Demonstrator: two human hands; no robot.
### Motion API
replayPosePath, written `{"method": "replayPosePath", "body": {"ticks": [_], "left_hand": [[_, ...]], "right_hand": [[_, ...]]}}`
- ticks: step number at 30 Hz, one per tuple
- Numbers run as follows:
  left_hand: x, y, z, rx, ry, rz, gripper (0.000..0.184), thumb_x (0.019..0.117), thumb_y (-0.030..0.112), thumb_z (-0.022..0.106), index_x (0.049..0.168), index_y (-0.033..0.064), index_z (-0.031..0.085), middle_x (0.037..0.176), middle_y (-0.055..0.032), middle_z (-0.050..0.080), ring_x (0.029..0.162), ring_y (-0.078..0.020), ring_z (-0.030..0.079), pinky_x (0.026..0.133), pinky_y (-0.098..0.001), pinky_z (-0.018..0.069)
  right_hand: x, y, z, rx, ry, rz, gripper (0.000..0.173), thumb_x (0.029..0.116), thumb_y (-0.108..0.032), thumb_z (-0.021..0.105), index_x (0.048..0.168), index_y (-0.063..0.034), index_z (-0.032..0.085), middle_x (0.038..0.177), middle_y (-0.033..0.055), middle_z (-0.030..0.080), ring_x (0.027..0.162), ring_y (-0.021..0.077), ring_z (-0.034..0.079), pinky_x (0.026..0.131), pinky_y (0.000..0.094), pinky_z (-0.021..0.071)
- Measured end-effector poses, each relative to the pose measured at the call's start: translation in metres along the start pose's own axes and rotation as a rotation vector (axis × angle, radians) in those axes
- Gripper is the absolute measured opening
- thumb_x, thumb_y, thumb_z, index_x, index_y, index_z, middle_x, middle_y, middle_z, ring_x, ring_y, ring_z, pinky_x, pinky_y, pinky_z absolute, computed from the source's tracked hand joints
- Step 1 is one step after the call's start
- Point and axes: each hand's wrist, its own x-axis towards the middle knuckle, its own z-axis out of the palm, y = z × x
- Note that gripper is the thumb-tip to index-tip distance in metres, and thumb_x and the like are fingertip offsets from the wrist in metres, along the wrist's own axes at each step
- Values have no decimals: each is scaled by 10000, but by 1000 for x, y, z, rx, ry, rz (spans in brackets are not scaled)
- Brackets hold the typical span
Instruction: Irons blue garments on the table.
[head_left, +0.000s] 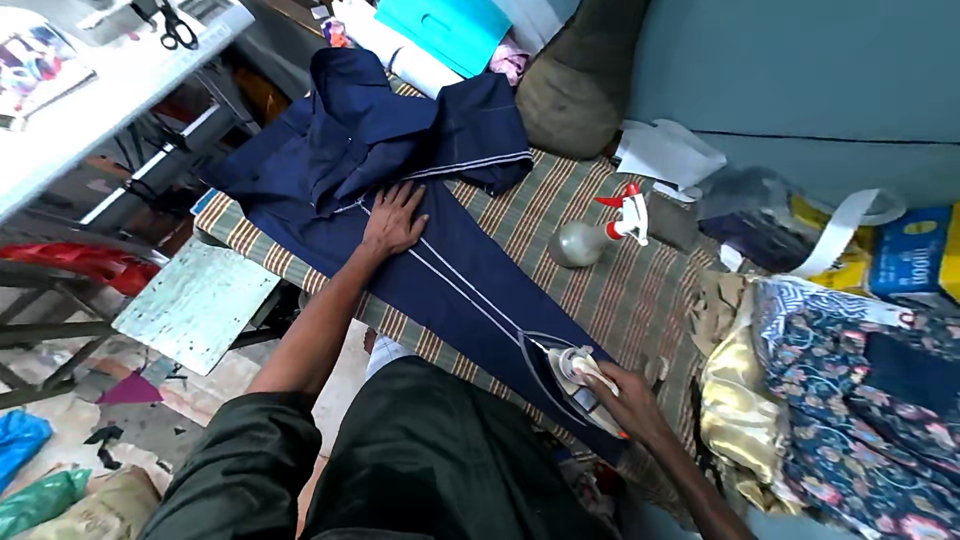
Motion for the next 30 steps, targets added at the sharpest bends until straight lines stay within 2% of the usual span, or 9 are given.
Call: {"method": "replayPosePath", "body": {"ticks": [4,8,11,13,15,18,22,27,30], "left_hand": [[1,1,-1,39,-45,-30,724,1013,644,248,1623,259,317,1668,-148,310,1535,-384,283,1190,-682,199],[1,3,-2,47,-85,-49,730,1004,664,244,1630,290,290,1673,-143,298,1538,-388,272,1183,-699,188],[3,1,-3,50,-107,-58,748,1000,687,221,1634,294,276,1683,-129,283,1547,-379,255,1192,-690,171],[6,-2,-5,-58,-120,-56,733,1017,676,233,1628,277,299,1684,-117,285,1557,-367,235,1206,-691,134],[1,-5,-22,-345,-66,-51,643,1077,550,288,1619,207,336,1674,-98,317,1564,-317,239,1249,-639,112],[-37,-1,-61,-702,171,-51,582,1110,383,266,1601,80,339,1634,-88,398,1520,-197,357,1263,-457,277],[-92,-3,-81,-994,390,-247,744,1077,517,143,1602,-1,235,1566,-150,473,1449,-203,457,1224,-411,367],[-105,15,-92,-1454,638,-504,679,1084,532,57,1605,123,206,1502,-97,541,1324,-219,582,1105,-417,482],[-111,25,-86,-1390,688,-568,640,1096,486,40,1597,129,214,1504,-76,537,1318,-187,582,1092,-390,479]], "right_hand": [[49,-48,18,-51,38,-68,544,979,-583,469,891,-105,712,675,25,634,619,159,637,581,421,540],[99,-103,47,-91,56,-88,478,984,-535,535,932,-94,713,677,73,650,632,252,668,590,499,548],[138,-151,64,-122,-44,-89,496,1020,-534,510,966,-70,677,717,135,647,696,330,682,621,547,535],[168,-177,73,-127,-152,-80,572,1012,-613,479,1001,-76,674,784,141,668,774,341,691,676,570,538],[189,-193,85,-115,-218,-119,618,992,-669,463,977,-84,664,790,126,663,778,327,685,669,568,533],[165,-216,88,-40,-229,-190,545,1016,-581,517,1017,-55,662,790,155,652,755,348,681,637,574,538],[135,-234,121,-68,-217,-145,583,986,-643,516,1037,-87,687,798,137,683,784,333,703,674,568,557],[142,-261,135,-32,-280,-165,563,977,-634,542,1066,-100,694,842,125,712,819,320,710,716,562,562],[133,-250,109,-55,-296,-171,555,988,-639,518,1094,-123,693,848,118,708,828,315,703,715,554,549]]}}
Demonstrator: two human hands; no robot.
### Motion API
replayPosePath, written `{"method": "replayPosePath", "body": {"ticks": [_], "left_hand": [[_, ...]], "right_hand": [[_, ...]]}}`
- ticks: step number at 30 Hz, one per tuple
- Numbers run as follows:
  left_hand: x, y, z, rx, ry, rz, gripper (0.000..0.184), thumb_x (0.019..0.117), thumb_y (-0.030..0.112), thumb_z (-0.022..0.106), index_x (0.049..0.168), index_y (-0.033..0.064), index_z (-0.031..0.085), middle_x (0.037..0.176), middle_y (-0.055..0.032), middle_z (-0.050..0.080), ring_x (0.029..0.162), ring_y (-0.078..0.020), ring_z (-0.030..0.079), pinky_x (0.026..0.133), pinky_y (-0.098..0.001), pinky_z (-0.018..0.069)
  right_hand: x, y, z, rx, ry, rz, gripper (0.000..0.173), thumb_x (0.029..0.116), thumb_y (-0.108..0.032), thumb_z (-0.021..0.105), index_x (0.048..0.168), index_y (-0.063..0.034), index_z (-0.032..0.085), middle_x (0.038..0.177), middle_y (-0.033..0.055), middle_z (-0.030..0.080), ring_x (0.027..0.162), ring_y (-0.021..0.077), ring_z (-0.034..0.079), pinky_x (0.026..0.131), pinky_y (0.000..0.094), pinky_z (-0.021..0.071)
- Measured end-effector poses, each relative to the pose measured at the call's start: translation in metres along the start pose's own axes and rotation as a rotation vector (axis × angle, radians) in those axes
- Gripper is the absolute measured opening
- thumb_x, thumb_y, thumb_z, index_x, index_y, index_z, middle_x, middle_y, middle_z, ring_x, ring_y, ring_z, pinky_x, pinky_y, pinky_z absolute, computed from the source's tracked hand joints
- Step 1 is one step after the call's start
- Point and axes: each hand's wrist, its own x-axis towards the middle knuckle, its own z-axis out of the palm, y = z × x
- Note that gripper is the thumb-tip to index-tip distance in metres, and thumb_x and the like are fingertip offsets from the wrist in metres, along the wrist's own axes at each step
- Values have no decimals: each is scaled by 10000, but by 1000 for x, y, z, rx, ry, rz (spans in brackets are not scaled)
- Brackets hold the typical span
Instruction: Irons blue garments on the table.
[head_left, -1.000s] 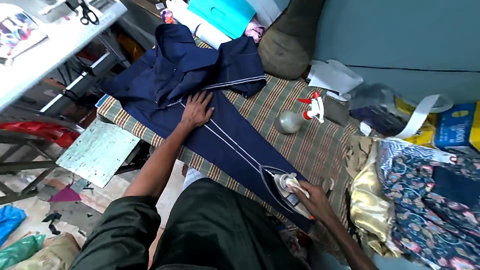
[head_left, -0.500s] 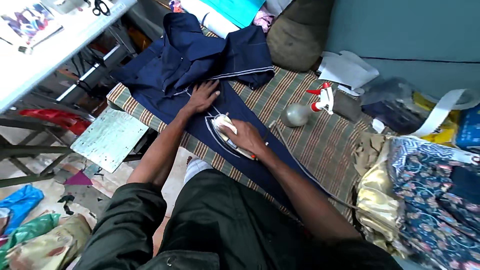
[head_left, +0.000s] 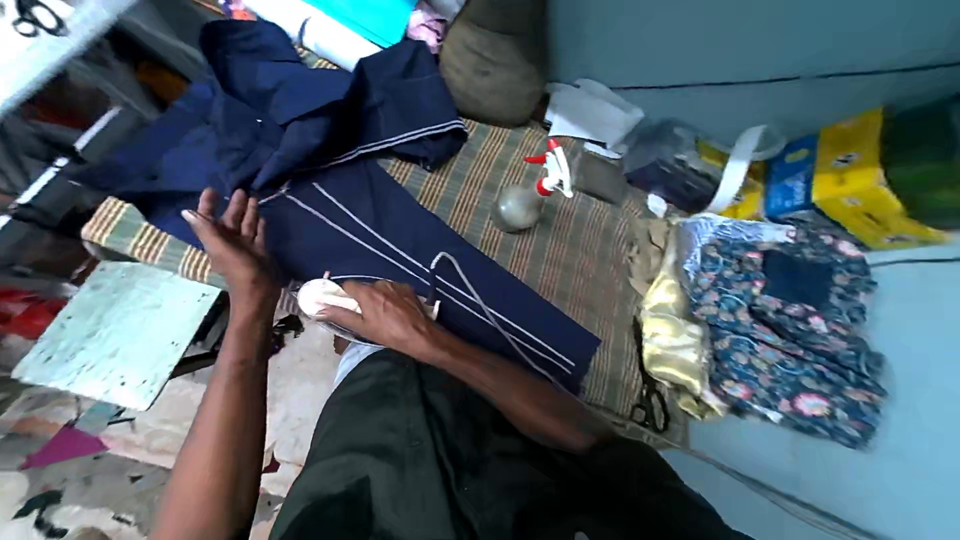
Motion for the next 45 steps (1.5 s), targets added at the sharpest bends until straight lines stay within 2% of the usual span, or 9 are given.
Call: {"method": "replayPosePath", "body": {"ticks": [4,7,12,17,23,29,35,39,45], "left_hand": [[-28,-40,30,768,-329,301,579,1117,336,231,1579,-2,314,1590,-197,422,1497,-279,390,1254,-469,293],[-23,-85,51,1315,-577,502,720,1047,596,270,1616,159,329,1681,-145,285,1573,-378,185,1228,-695,67],[-19,-103,46,1479,-605,488,782,1007,686,209,1637,228,277,1719,-94,186,1592,-324,130,1226,-692,50],[-18,-102,47,1510,-599,478,776,1008,678,203,1643,234,260,1724,-85,169,1595,-309,117,1231,-680,43],[-19,-100,48,1530,-574,463,768,1011,672,224,1641,236,266,1724,-75,172,1595,-307,118,1230,-681,52],[21,-89,87,1345,-523,574,444,1003,321,468,1288,25,636,1376,-222,593,1358,-397,511,1194,-593,308],[94,-92,80,1458,-591,528,630,1032,516,323,1573,207,417,1570,-190,450,1462,-380,412,1175,-615,310],[109,-60,84,1326,-714,262,518,1058,372,342,1538,237,484,1538,-164,505,1418,-387,473,1097,-658,378],[161,-13,65,832,-763,-174,632,1133,402,183,1401,-31,557,1425,-265,566,1394,-371,494,1160,-589,351]], "right_hand": [[-68,59,-26,53,204,59,432,989,-536,608,1031,-115,694,778,107,677,730,289,693,620,530,565],[-120,121,-43,140,180,234,415,1020,-484,590,1095,-92,704,864,111,704,782,262,703,712,514,584],[-228,229,-40,84,257,345,478,990,-560,561,1050,-121,740,851,49,722,807,189,708,763,480,591],[-254,246,-39,-8,313,291,526,933,-614,571,909,-114,734,714,29,679,667,170,678,625,448,569],[-195,212,-29,-134,528,97,579,950,-638,514,780,-117,701,574,26,604,514,179,620,477,424,509],[-108,164,-28,-160,557,-3,545,944,-628,523,749,-145,684,561,25,593,517,213,629,468,452,504],[-12,106,-30,-128,564,20,504,918,-631,578,881,-146,712,642,26,642,591,223,663,528,470,539],[48,75,-31,-208,574,47,518,961,-621,528,852,-141,692,625,52,616,571,255,646,496,483,504],[138,60,-67,-294,553,139,608,1001,-631,422,915,-95,697,701,146,665,671,371,690,562,576,513]]}}
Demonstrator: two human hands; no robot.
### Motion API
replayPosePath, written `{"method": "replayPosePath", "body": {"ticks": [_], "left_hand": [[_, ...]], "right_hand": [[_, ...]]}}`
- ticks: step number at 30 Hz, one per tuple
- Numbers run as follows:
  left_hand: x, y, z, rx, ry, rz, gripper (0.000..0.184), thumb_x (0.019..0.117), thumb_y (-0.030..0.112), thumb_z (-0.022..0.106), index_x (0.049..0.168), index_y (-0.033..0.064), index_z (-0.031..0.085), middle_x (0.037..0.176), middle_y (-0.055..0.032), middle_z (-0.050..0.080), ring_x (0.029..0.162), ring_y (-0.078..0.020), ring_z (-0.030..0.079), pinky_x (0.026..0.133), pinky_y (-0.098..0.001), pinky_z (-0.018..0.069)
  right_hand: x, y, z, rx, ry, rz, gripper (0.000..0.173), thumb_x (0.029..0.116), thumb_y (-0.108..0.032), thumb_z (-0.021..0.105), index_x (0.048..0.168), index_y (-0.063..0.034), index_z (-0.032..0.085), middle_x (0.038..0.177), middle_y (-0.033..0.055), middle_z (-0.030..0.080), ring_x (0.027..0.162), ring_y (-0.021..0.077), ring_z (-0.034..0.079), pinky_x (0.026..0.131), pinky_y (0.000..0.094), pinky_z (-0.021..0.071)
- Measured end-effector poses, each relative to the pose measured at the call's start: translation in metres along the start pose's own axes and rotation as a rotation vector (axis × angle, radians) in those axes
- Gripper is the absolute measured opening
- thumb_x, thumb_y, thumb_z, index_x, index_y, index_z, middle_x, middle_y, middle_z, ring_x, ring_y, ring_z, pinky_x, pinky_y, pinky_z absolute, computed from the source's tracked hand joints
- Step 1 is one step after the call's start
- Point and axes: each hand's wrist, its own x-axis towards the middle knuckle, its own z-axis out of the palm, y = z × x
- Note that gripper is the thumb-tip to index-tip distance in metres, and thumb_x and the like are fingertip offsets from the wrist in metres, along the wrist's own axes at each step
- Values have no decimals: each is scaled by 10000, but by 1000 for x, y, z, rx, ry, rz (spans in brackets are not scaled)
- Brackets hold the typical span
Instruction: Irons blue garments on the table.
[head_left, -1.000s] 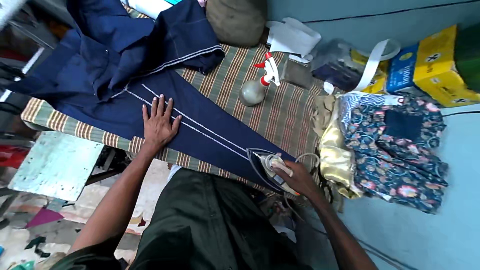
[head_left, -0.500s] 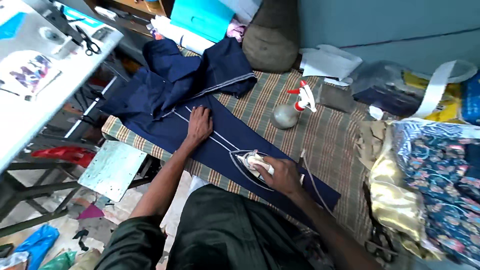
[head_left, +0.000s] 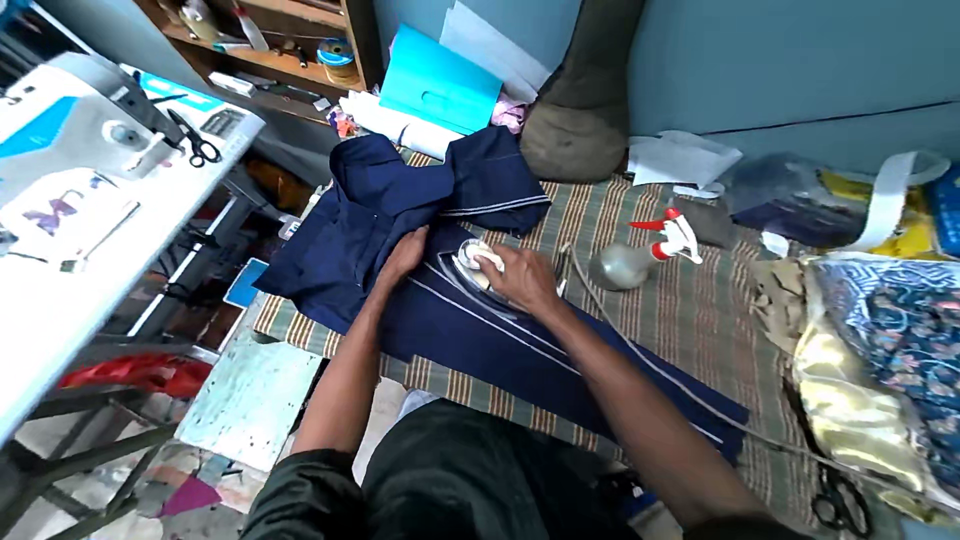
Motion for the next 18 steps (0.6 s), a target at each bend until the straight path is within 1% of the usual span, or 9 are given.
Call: {"method": "replayPosePath", "body": {"ticks": [2,4,6,8,10,12,13,16,18], "left_hand": [[-5,-14,-2,-46,34,86,601,1132,389,216,1412,-23,553,1444,-242,561,1402,-331,494,1183,-543,352],[-25,-23,2,22,127,217,521,1127,334,306,1431,-13,546,1431,-223,584,1376,-319,533,1183,-521,385],[-57,-25,9,160,189,344,486,1117,275,365,1530,32,445,1543,-154,504,1442,-276,473,1213,-489,364],[-75,-48,25,345,276,405,536,1091,311,416,1562,55,398,1609,-121,423,1476,-271,424,1215,-495,360],[-84,-79,42,557,352,412,630,1062,412,444,1563,32,390,1618,-167,392,1486,-313,399,1221,-506,326],[-87,-97,53,738,366,375,720,1052,527,375,1587,46,352,1665,-174,301,1543,-324,291,1261,-519,229],[-90,-100,56,770,365,348,743,1046,556,356,1596,57,338,1682,-172,263,1560,-325,247,1268,-532,197],[-101,-104,59,799,385,305,752,1037,591,329,1608,101,333,1701,-147,218,1577,-310,196,1269,-555,173],[-106,-108,61,814,392,291,750,1042,597,303,1616,115,322,1711,-120,204,1585,-292,173,1272,-560,159]], "right_hand": [[25,0,3,-16,-35,82,644,1001,-661,384,944,-93,682,748,165,678,740,394,700,614,600,518],[33,-1,4,11,-73,105,649,990,-685,394,934,-96,662,750,159,663,749,387,688,625,599,512],[31,-1,3,6,-89,39,635,988,-677,412,928,-103,679,734,144,667,734,371,692,624,596,523],[35,-3,5,-41,-92,-53,633,990,-668,393,909,-112,685,714,135,667,717,359,697,611,584,528],[51,-11,9,-67,-72,-88,639,992,-659,368,898,-110,680,699,138,663,697,366,694,587,577,517],[73,-21,9,-65,-80,-46,669,998,-673,352,921,-94,679,737,158,675,739,385,702,616,589,521],[81,-25,9,-55,-93,-23,679,998,-681,347,929,-90,675,755,164,678,762,387,706,632,591,526],[78,-31,9,-4,-152,-2,672,1002,-688,353,959,-95,668,792,157,681,800,375,704,662,585,535],[68,-28,8,-14,-149,-35,659,1001,-680,365,949,-103,680,768,146,683,767,366,705,644,579,534]]}}
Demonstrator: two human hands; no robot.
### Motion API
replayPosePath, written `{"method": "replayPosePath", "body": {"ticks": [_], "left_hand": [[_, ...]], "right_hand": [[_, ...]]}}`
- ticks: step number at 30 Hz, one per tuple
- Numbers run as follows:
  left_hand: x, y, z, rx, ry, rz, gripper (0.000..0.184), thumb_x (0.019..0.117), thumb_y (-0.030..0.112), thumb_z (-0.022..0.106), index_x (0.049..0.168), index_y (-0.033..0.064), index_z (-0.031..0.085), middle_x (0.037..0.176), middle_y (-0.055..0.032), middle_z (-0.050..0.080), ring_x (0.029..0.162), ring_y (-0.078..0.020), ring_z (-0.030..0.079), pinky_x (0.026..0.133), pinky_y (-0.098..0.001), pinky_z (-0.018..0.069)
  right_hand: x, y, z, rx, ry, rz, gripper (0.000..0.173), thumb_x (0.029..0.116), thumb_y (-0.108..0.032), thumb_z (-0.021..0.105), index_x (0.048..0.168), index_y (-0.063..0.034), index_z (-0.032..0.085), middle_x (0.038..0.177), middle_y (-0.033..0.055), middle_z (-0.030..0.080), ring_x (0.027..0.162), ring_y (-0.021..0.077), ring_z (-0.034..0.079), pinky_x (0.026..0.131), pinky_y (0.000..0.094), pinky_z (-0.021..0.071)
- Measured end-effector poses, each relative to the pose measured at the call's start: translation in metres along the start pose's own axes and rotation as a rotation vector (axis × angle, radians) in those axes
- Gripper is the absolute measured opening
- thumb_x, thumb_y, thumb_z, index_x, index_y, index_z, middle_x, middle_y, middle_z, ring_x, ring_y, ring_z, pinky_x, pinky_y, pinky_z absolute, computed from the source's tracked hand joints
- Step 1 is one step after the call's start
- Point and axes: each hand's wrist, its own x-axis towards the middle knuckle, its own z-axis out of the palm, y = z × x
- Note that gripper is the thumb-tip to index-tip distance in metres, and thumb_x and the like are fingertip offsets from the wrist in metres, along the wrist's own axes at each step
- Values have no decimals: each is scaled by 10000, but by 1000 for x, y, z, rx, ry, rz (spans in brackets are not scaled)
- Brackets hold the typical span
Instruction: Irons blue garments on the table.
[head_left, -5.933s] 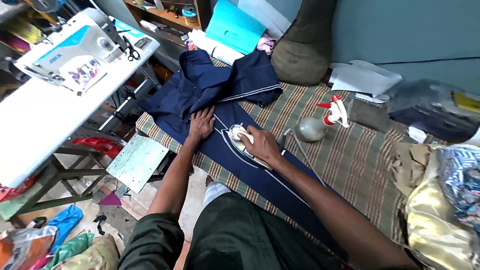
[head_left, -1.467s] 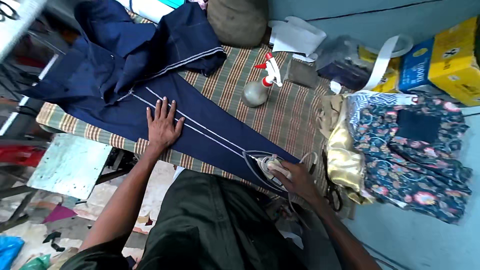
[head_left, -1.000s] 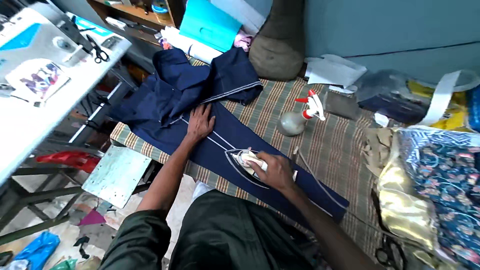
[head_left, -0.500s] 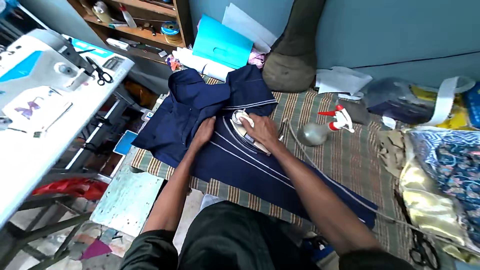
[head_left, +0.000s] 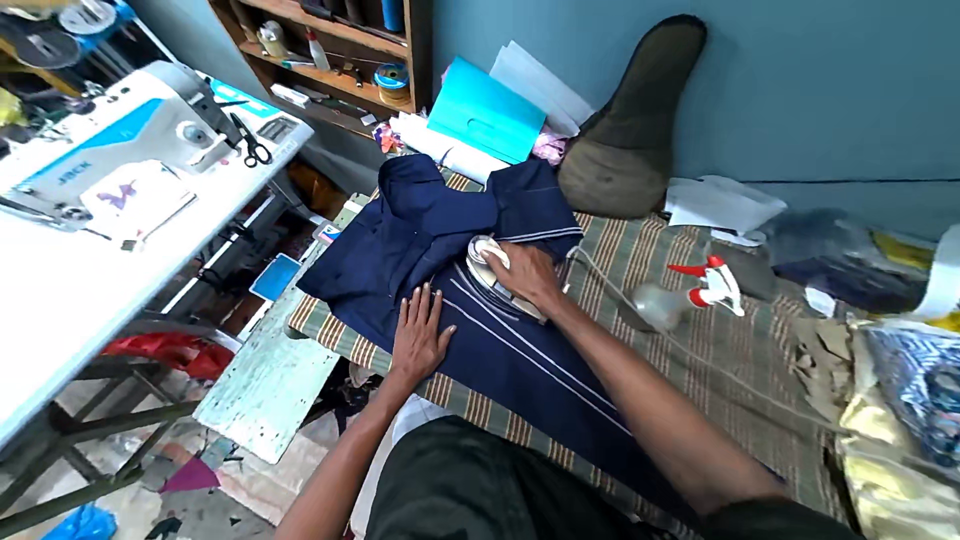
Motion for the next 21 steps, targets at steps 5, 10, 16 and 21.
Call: {"method": "replayPosePath", "body": {"ticks": [5,10,16,21], "left_hand": [[-5,3,-1,13,-31,-13,748,1048,585,290,1615,98,317,1714,-103,203,1588,-286,161,1272,-562,146],[-30,4,-4,23,-102,-1,729,1056,589,248,1621,135,320,1715,-70,212,1590,-258,166,1269,-598,122],[-43,14,-4,57,-95,-89,715,1039,623,237,1635,232,297,1721,-36,198,1593,-269,146,1232,-696,77],[-64,10,-9,54,-84,-161,872,943,801,262,1625,262,324,1711,-55,231,1584,-302,178,1228,-703,77]], "right_hand": [[17,-2,-1,-65,10,-65,669,995,-679,338,873,-104,658,723,141,662,734,361,697,612,566,516],[-5,-2,1,-13,-10,90,690,998,-702,324,939,-111,674,779,146,684,780,367,705,642,577,531],[17,2,-7,-70,19,143,709,1003,-684,314,964,-78,681,843,194,702,851,410,710,679,611,527],[1,1,-4,21,13,207,695,1007,-691,326,1013,-96,685,873,175,705,870,386,708,696,604,531]]}}
